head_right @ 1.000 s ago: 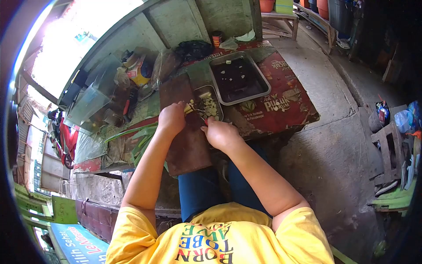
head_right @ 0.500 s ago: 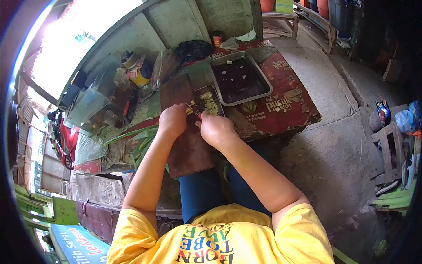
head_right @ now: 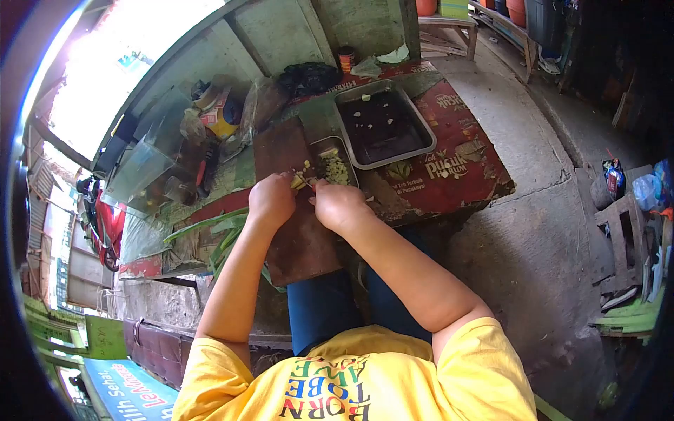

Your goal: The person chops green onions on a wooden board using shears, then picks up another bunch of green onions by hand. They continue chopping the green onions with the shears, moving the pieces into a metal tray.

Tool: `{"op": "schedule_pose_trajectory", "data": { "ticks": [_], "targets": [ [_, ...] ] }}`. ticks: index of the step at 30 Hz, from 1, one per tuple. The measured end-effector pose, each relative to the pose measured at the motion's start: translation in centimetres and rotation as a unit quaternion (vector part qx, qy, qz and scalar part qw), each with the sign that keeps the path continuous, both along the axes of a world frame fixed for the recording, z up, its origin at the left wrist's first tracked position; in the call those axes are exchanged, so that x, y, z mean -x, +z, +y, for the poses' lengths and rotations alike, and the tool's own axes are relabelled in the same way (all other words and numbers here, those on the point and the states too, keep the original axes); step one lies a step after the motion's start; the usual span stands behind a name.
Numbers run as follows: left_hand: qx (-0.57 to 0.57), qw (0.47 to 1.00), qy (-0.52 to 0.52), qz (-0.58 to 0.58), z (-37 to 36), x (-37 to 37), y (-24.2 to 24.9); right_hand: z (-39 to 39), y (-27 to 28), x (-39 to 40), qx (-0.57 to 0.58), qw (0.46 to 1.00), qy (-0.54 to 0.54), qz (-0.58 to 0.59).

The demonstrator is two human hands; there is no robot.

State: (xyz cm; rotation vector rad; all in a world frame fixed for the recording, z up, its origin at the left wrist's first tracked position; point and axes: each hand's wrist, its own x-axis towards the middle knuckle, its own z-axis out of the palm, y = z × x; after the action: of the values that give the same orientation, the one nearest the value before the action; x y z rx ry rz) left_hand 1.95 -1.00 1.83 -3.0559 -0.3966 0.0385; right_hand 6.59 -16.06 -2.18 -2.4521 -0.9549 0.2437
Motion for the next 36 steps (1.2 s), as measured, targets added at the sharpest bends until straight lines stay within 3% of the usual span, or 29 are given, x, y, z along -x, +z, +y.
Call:
{"op": "schedule_pose_trajectory", "data": {
  "ticks": [6,16,21,27,29,36],
  "targets": [
    [0.026,0.999,0.016,-0.043,0.1,0.6,-0.6,-4.3,-0.2,2.1,-0.004,1.0,-0.012,0.024],
    [0.016,0.997,0.002,-0.069,0.6,3.8,-1.1,-2.3,0.8,0.9,0.007,0.999,-0.001,0.033],
    [-0.004,0.998,-0.015,-0.067,0.4,2.7,-0.3,-3.2,0.3,-0.6,-0.024,0.991,-0.106,0.075],
    [-0.029,0.997,-0.05,-0.048,-0.9,-0.9,-0.6,-4.4,1.6,1.2,-0.03,0.995,-0.084,0.044],
    [-0.036,0.998,-0.05,-0.034,-1.2,-1.3,-0.2,-4.3,1.4,1.7,-0.029,0.997,-0.06,-0.026],
    [-0.042,0.998,-0.045,-0.032,-1.4,-0.9,0.3,-3.9,1.7,1.9,-0.022,0.999,-0.043,-0.014]
  ]
}}
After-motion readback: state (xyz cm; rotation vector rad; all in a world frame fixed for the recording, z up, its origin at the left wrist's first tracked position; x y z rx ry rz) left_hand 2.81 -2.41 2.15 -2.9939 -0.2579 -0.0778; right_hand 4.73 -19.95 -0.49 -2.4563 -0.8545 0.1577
